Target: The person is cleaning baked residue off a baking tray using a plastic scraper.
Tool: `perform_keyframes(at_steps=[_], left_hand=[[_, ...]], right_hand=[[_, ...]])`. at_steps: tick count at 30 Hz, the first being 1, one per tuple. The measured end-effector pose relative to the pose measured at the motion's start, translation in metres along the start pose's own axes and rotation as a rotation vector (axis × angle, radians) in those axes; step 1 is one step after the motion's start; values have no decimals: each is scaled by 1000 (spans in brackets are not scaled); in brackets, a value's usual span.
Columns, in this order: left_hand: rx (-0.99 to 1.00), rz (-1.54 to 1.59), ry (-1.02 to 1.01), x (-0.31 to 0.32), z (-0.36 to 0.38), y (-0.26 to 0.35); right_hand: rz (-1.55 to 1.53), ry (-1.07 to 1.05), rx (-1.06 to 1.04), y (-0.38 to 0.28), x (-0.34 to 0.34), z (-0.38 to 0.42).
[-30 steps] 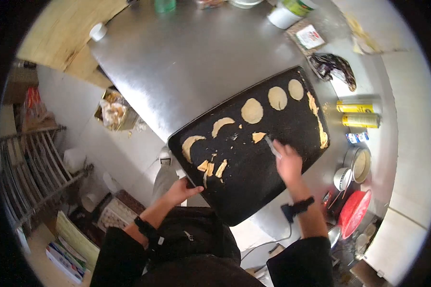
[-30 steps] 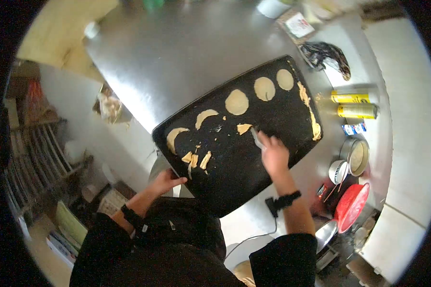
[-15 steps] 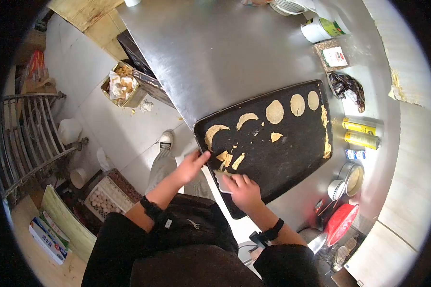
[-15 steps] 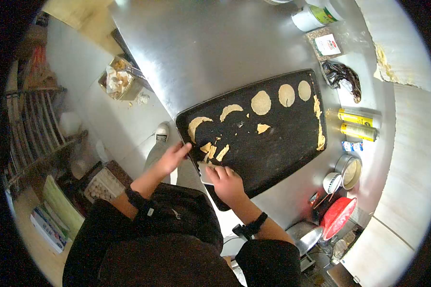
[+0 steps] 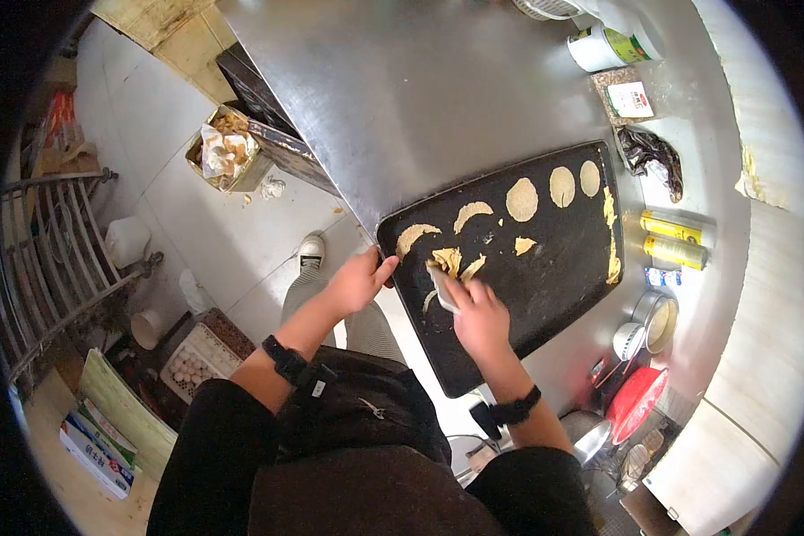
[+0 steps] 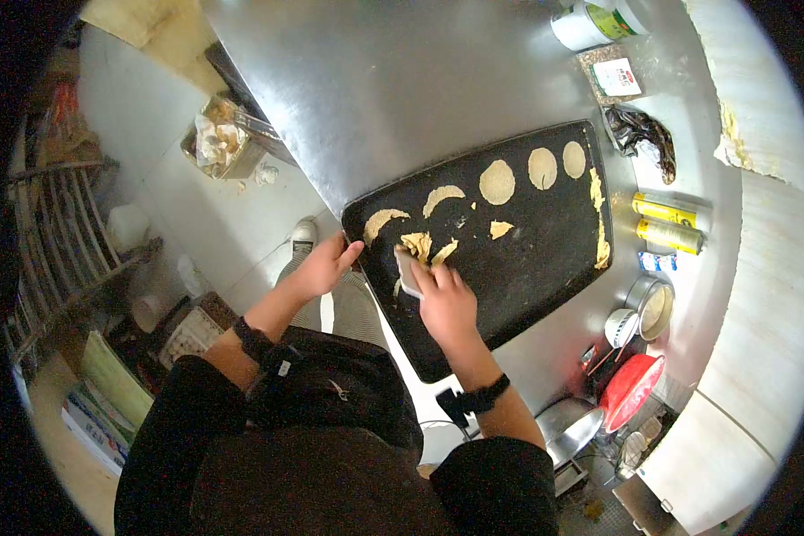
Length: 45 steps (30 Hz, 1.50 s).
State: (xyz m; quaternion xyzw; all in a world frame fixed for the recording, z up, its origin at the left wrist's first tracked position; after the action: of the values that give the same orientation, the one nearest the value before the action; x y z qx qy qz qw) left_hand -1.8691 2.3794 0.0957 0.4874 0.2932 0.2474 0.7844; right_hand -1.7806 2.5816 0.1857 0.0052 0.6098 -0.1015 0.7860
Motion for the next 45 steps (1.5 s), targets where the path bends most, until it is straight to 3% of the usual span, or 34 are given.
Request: perform_keyframes(at_steps=[4, 6, 12, 16, 22, 28, 36, 40, 45], left_hand=[[-32, 64, -29, -4, 1, 9], [-34, 46, -25, -6, 1, 12], [-12, 80, -38, -4, -5, 3], [7, 144, -68, -6, -7, 3], [-16, 19, -54, -5, -6, 3], [70, 181, -30, 7, -13, -20], [43, -3, -44, -6, -6, 7], [75, 17, -44, -4, -8, -1], [30, 32, -40, -5, -7, 0]], right_hand=[[100, -190, -157, 16, 18, 72], [101, -225, -135, 14, 28, 89], [122, -122, -103, -2, 29, 58], [151, -179, -48, -10, 28, 69], [185, -52, -52, -12, 33, 52], [182, -32, -11, -4, 37, 55], [173, -32, 87, 14, 28, 32], [158, -167, -152, 21, 28, 77], [241, -136, -346, 23, 31, 93]])
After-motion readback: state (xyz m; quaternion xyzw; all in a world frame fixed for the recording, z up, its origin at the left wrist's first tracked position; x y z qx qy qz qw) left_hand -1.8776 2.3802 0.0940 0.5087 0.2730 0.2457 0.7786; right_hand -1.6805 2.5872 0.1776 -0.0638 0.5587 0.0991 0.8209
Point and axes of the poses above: each hand's wrist, its own z-axis away from the middle knuckle, its own x-axis out of the palm, y = z × x, the point moved 3 cm from there along -z, towards the middle knuckle, and after that the axes turned 13 degrees about x, right-handed, at the moved point
